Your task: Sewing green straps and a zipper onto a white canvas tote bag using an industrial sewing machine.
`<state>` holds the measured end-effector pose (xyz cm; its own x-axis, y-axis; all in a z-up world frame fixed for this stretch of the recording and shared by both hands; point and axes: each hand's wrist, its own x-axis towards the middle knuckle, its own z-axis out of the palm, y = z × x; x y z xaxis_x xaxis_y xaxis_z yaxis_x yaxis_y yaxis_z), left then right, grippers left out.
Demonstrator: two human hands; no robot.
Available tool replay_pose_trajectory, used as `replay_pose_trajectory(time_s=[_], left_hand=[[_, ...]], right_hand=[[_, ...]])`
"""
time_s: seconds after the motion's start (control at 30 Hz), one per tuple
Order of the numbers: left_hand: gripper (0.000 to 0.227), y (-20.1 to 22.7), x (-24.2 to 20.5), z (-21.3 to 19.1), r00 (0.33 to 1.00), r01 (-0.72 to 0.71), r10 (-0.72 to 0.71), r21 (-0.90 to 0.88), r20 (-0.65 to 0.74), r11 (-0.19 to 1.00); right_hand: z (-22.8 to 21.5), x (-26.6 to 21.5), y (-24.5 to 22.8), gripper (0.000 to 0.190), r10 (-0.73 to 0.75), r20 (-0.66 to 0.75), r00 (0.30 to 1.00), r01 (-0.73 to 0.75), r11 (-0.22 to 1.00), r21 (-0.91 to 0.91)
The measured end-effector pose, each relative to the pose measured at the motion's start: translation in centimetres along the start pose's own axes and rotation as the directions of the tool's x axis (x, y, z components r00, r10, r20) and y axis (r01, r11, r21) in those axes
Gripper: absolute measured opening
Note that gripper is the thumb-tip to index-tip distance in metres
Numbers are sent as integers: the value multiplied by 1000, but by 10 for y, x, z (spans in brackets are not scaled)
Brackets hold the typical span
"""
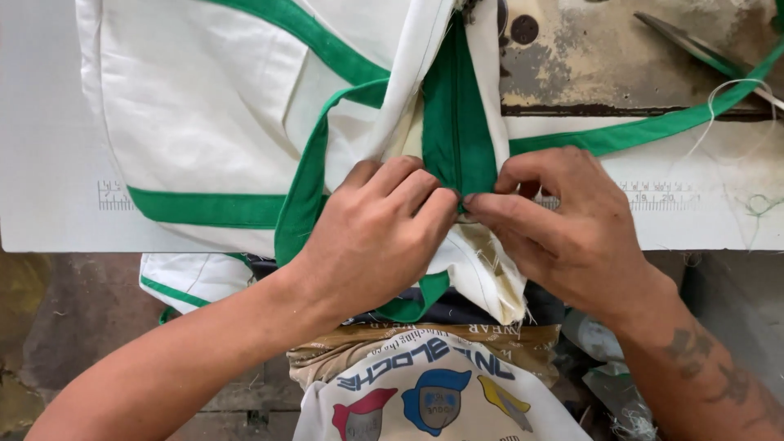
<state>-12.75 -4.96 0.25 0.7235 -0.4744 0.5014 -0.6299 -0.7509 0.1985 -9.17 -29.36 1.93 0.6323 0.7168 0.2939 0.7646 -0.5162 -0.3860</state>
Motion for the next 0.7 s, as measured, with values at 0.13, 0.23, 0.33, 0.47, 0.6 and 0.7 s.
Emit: replay_pose_trajectory(time_s=[0.13, 0.23, 0.33, 0.47, 0.6, 0.7], left_hand=[[23, -5, -1, 4, 999, -26, 25, -34, -33, 999], [23, -4, -3, 7, 999, -25, 22, -59, -43, 998], [17, -9, -4, 6, 1000, 9, -13, -139, -24, 990], [17, -6, -2, 5, 999, -22, 19, -75, -41, 997], [21, -11, 8, -20, 997, -27, 25, 24, 74, 999], [13, -13, 11, -37, 956, -91, 76, 42, 284, 995]], right_hand=[[6, 4, 16, 13, -151, -33, 988, 153, 985, 75], [12, 5, 17, 14, -117, -61, 991, 127, 972, 197], [15, 1, 25, 9, -104, -120, 987, 134, 952, 274], [13, 9, 14, 15, -240, -24, 970, 242, 963, 123], [-4, 12, -3, 7, -150, 48, 987, 157, 969, -193], [-9, -7, -13, 4, 17, 103, 994, -6, 995, -102]])
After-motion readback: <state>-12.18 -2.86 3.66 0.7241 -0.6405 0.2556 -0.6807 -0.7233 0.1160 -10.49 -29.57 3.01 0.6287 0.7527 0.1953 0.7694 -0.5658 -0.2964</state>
